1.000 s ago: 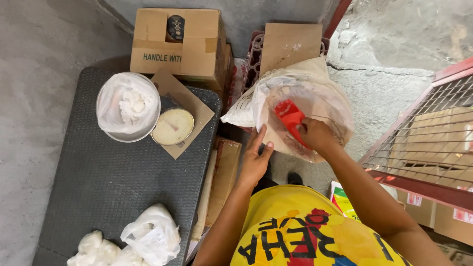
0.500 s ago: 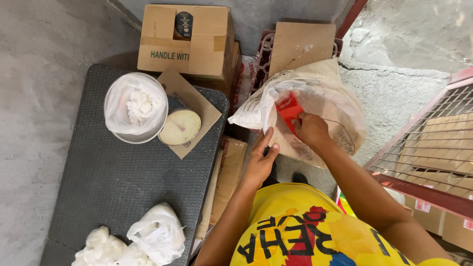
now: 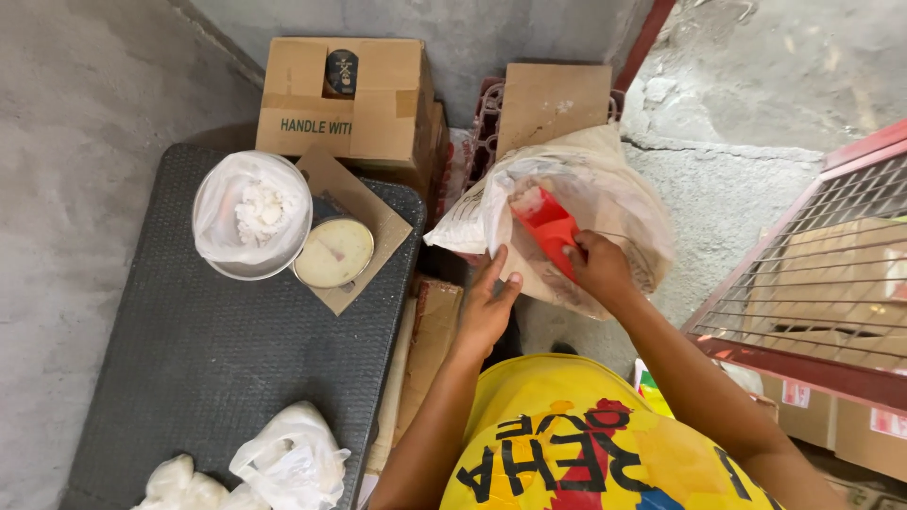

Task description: Scooping white powder from a large sack into small plastic bags, weighing them on a scale, and tying them shut.

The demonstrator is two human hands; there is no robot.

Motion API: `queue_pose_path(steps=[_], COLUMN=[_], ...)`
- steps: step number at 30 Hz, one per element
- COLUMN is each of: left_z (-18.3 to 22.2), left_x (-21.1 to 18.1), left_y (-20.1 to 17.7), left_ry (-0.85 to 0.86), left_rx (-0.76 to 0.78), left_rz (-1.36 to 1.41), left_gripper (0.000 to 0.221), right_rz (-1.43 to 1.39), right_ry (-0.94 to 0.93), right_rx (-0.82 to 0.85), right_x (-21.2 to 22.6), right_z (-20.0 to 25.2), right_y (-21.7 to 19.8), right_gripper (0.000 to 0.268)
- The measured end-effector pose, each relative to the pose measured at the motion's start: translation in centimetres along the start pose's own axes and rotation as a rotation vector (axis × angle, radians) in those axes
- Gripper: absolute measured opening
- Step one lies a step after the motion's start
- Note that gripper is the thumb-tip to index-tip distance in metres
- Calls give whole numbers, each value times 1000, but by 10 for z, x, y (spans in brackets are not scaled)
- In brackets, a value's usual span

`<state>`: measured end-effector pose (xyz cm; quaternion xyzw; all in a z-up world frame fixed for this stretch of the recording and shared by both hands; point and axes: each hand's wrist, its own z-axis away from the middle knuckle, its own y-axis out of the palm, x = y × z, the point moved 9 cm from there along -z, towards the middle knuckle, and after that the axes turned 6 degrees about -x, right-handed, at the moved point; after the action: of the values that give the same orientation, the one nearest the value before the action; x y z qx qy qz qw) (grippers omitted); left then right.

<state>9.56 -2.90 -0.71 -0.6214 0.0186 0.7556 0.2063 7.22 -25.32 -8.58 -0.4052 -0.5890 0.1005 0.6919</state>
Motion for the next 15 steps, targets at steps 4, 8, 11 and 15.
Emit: queue_pose_path(steps=[4,8,11,15], left_z=[4,15,27,46], left_x=[-3,-3,-3,4], left_y=[5,6,4,-5], left_ry=[49,40,56,66], left_rx=[-19,-71,-124,-226], left_rz=[-67,-63,16,83], left_gripper=[61,64,66,67], right_rz=[-36,-26,-70,-101], right_ry=[1,-51,-115,-181], right_rx=[-12,-68,-108,-131], right_x=[1,25,40,70], right_z=[26,59,84,113], right_y=[-33,-80,-110,-143], right_gripper=[24,24,26,25])
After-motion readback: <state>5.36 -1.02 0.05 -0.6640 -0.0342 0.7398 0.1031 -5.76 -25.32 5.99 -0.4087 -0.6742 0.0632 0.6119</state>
